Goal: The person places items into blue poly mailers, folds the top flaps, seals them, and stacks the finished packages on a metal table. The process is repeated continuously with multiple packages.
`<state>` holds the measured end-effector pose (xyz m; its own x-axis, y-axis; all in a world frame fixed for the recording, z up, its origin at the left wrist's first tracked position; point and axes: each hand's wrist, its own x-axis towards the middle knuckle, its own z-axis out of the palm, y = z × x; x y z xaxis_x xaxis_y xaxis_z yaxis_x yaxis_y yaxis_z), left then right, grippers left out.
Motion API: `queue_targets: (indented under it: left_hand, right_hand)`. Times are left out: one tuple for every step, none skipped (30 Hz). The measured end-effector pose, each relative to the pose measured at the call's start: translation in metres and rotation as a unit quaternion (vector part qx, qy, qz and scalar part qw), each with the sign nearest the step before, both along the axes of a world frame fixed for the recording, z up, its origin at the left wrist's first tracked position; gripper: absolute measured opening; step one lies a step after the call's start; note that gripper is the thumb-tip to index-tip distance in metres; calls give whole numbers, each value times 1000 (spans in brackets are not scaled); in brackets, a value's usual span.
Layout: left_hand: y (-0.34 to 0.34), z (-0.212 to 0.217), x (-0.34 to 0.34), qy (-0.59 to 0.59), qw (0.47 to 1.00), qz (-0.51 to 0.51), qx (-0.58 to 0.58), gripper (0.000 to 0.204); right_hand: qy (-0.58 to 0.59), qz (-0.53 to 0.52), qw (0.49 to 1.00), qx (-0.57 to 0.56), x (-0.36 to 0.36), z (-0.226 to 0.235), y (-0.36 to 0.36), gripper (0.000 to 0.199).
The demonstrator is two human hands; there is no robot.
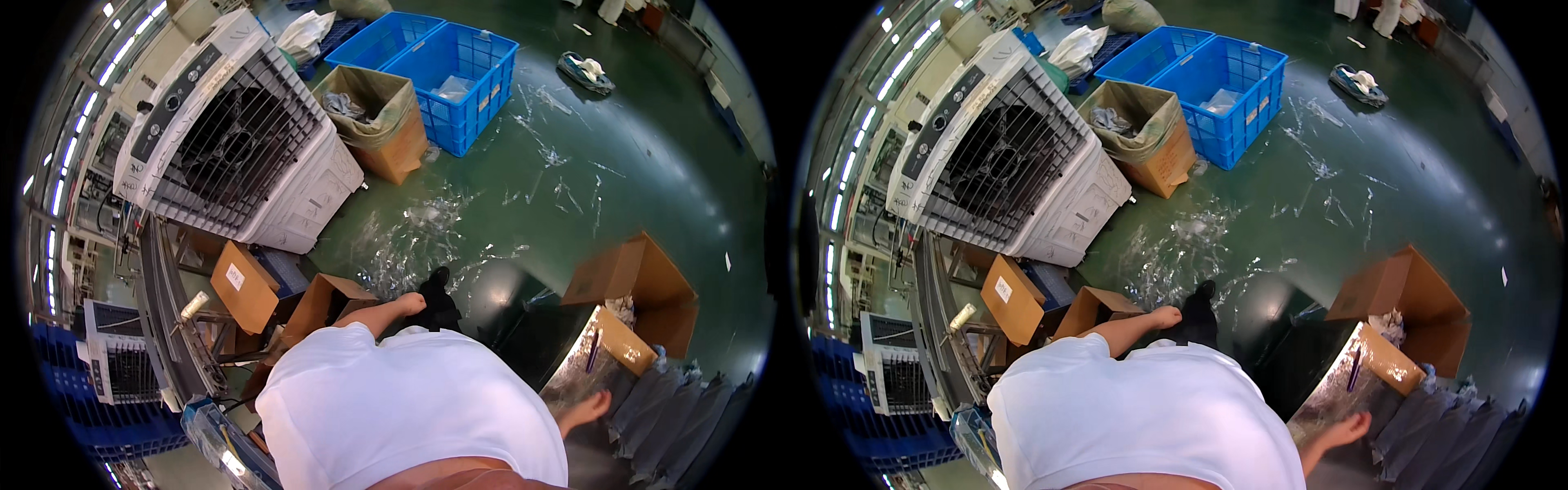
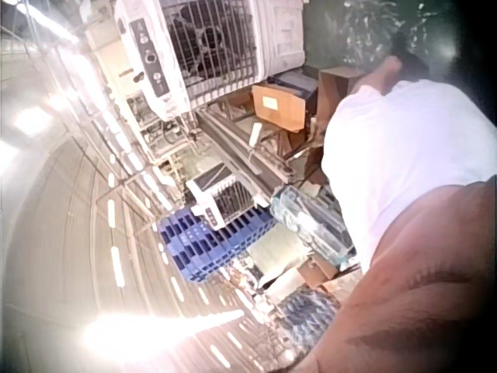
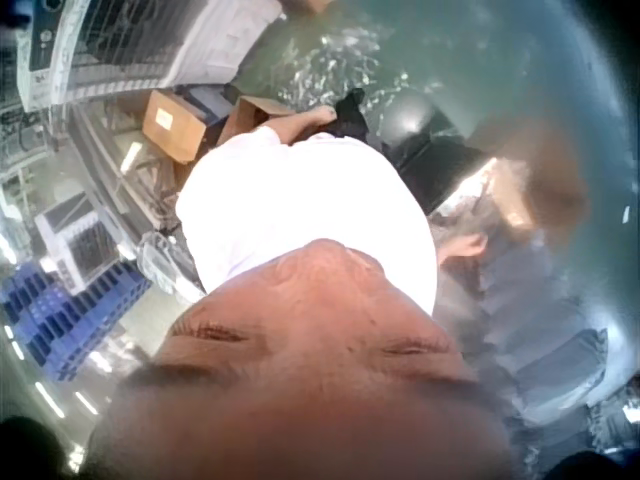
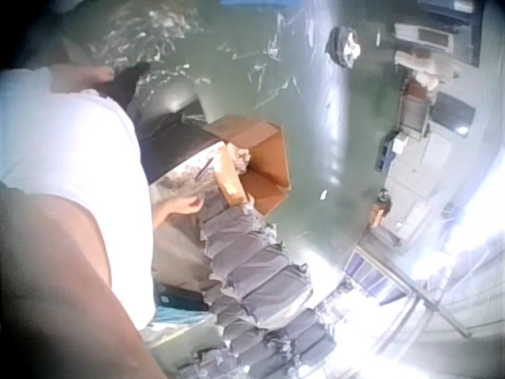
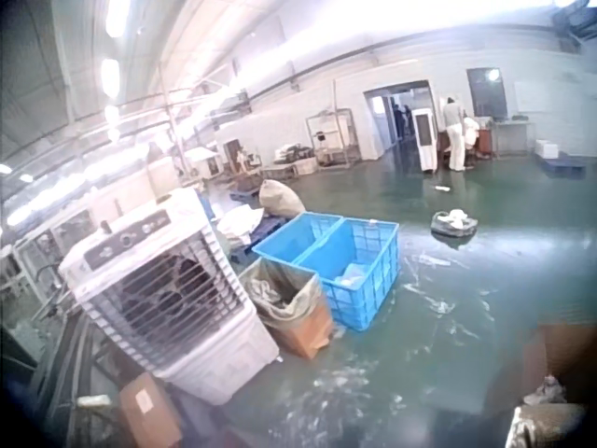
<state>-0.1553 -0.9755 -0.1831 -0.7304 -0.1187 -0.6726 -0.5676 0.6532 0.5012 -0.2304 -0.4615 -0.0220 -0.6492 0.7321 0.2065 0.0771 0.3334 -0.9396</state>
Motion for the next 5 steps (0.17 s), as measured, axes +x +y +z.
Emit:
queue_targets:
  left_hand:
    - [-10, -2, -5, 11, 1000, -16, 1, 28]
    - [-20, -3, -9, 21, 1000, -2, 8, 28]
    - [-28, -8, -16, 33, 999, 12, 16, 29]
    - [-35, -9, -19, 41, 998, 34, 25, 29]
    - [-42, -9, -17, 42, 997, 55, 31, 29]
  right_hand:
    - [-84, 121, 987, -59, -11, 5, -47, 21]
    - [-156, 236, 952, -114, -26, 12, -99, 20]
    - [-182, 392, 895, -109, -37, 1, -139, 21]
    - [-248, 534, 806, -68, -51, -11, -169, 22]
    - [-234, 669, 705, 24, -63, -22, -194, 18]
